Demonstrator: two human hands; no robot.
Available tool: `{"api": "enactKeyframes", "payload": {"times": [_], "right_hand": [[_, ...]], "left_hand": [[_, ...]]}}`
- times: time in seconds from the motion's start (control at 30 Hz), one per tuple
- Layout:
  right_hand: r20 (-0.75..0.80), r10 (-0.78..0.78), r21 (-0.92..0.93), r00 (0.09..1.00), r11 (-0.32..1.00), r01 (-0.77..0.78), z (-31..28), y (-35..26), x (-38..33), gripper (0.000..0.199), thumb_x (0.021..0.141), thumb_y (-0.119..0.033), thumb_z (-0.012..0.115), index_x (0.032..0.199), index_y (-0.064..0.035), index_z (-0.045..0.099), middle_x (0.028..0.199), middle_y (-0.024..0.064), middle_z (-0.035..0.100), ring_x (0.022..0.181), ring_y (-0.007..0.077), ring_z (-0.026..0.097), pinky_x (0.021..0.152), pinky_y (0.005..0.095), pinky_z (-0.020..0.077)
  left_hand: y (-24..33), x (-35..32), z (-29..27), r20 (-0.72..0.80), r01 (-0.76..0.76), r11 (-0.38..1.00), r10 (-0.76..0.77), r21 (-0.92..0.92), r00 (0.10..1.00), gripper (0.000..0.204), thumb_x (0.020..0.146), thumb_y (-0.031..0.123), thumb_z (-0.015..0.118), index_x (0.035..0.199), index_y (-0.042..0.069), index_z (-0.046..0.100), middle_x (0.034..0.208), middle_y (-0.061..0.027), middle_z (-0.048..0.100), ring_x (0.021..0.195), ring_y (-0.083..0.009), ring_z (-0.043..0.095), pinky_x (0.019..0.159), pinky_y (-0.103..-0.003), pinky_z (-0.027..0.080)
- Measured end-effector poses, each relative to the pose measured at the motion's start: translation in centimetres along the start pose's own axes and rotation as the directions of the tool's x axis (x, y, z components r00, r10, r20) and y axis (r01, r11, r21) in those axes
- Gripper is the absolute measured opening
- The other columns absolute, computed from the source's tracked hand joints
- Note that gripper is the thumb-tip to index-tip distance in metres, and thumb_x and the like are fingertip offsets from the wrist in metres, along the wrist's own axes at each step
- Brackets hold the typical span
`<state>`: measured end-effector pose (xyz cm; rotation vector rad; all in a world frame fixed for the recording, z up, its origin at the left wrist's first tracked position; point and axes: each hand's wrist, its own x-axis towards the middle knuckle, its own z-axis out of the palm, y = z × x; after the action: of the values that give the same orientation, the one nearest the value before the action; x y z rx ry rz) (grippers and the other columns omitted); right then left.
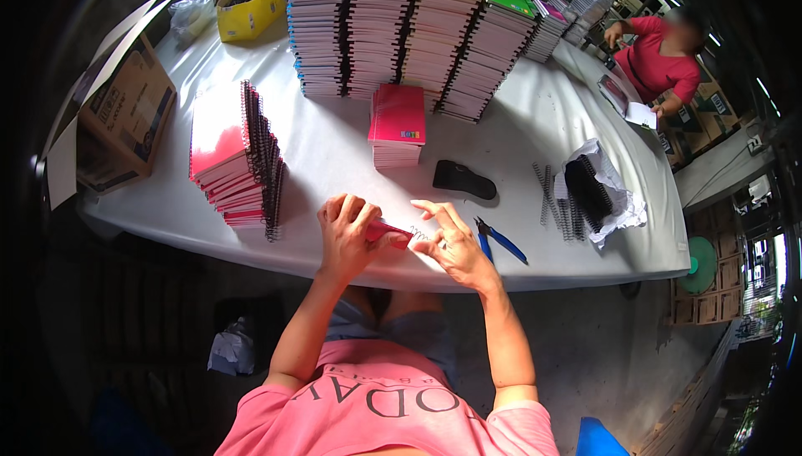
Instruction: The person picks up small pink notebooks from a table and inserts a small metal coil through the spiral binding holes using their hands and a small blue tool. They then place the finished notebook onto a stack on the left.
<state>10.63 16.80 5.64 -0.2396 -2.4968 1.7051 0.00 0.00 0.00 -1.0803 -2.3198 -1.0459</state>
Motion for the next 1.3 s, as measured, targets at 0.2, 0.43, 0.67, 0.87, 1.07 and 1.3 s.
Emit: {"api": "enactKeyframes", "payload": {"times": [0.2, 0.43, 0.67, 0.87, 1.07, 1.3], "right_hand": [[0.152, 0.059, -0.181, 0.987, 0.983, -0.03, -1.3, 1.6, 0.7, 0.036, 0.088, -0.022, 0.063, 0.119, -0.0069, 0.056, 0.09, 0.0101, 0.065, 0.078, 0.0156, 0.062, 0.065, 0.0289, 0.0482], [-0.268, -0.304, -0.844, 0.914, 0.532, -0.07, -6.3, 7.4, 5.4, 0.029, 0.078, -0.004, 0.054, 0.107, -0.008, 0.054, 0.099, 0.0096, 0.063, 0.1, 0.0254, 0.058, 0.086, 0.0322, 0.0429], [-0.084, -0.391, 0.705, 0.917, 0.626, 0.332, -2.8, 3.3, 4.8, 0.025, 0.075, 0.0, 0.058, 0.099, -0.0022, 0.053, 0.1, 0.0164, 0.064, 0.104, 0.0222, 0.057, 0.096, 0.0342, 0.0403], [0.027, -0.275, 0.714, 0.961, 0.678, 0.174, -1.3, 5.6, 2.3, 0.011, 0.079, -0.004, 0.061, 0.088, 0.0011, 0.067, 0.104, 0.0217, 0.066, 0.101, 0.0301, 0.062, 0.093, 0.038, 0.0475], [0.112, -0.146, 0.395, 0.983, 0.914, 0.091, -2.1, 4.1, 3.0, 0.032, 0.07, 0.016, 0.051, 0.093, 0.0029, 0.069, 0.103, 0.0171, 0.068, 0.101, 0.0226, 0.062, 0.091, 0.0335, 0.0473], [0.053, -0.246, 0.485, 0.968, 0.854, 0.191, -1.3, 3.6, 2.3, 0.031, 0.066, 0.012, 0.055, 0.093, 0.0047, 0.07, 0.098, 0.0185, 0.068, 0.094, 0.0235, 0.065, 0.085, 0.033, 0.0502]], "left_hand": [[-0.1, -0.2, 0.5, -0.066, -0.049, 0.998, 0.052, 0.034, 0.996, 0.044, 0.064, 0.047, 0.076, 0.09, 0.015, 0.063, 0.09, -0.0046, 0.05, 0.099, -0.0268, 0.045, 0.097, -0.054, 0.027], [-0.5, -0.1, -0.9, -0.055, -0.12, 0.989, 0.116, -0.084, 0.992, 0.048, 0.057, 0.044, 0.081, 0.085, 0.01, 0.062, 0.1, -0.0093, 0.047, 0.104, -0.0317, 0.04, 0.097, -0.052, 0.028], [-0.9, -0.5, -0.8, -0.056, -0.09, 0.987, 0.083, -0.133, 0.995, 0.046, 0.058, 0.037, 0.081, 0.081, 0.005, 0.058, 0.113, -0.0137, 0.044, 0.114, -0.0356, 0.033, 0.095, -0.049, 0.031], [-1.1, 0.0, -0.7, -0.026, -0.117, 0.982, 0.114, -0.148, 0.993, 0.045, 0.06, 0.039, 0.08, 0.079, 0.006, 0.056, 0.113, -0.0128, 0.044, 0.113, -0.0352, 0.033, 0.093, -0.048, 0.031], [-1.1, 0.1, -0.6, -0.025, -0.081, 0.976, 0.078, -0.203, 0.997, 0.048, 0.06, 0.047, 0.079, 0.081, 0.008, 0.059, 0.113, -0.011, 0.045, 0.112, -0.0324, 0.034, 0.094, -0.049, 0.03], [-1.4, 0.2, -0.7, -0.009, -0.108, 0.976, 0.108, -0.187, 0.994, 0.047, 0.059, 0.045, 0.079, 0.082, 0.009, 0.06, 0.119, -0.012, 0.045, 0.112, -0.0329, 0.036, 0.095, -0.048, 0.03]]}}
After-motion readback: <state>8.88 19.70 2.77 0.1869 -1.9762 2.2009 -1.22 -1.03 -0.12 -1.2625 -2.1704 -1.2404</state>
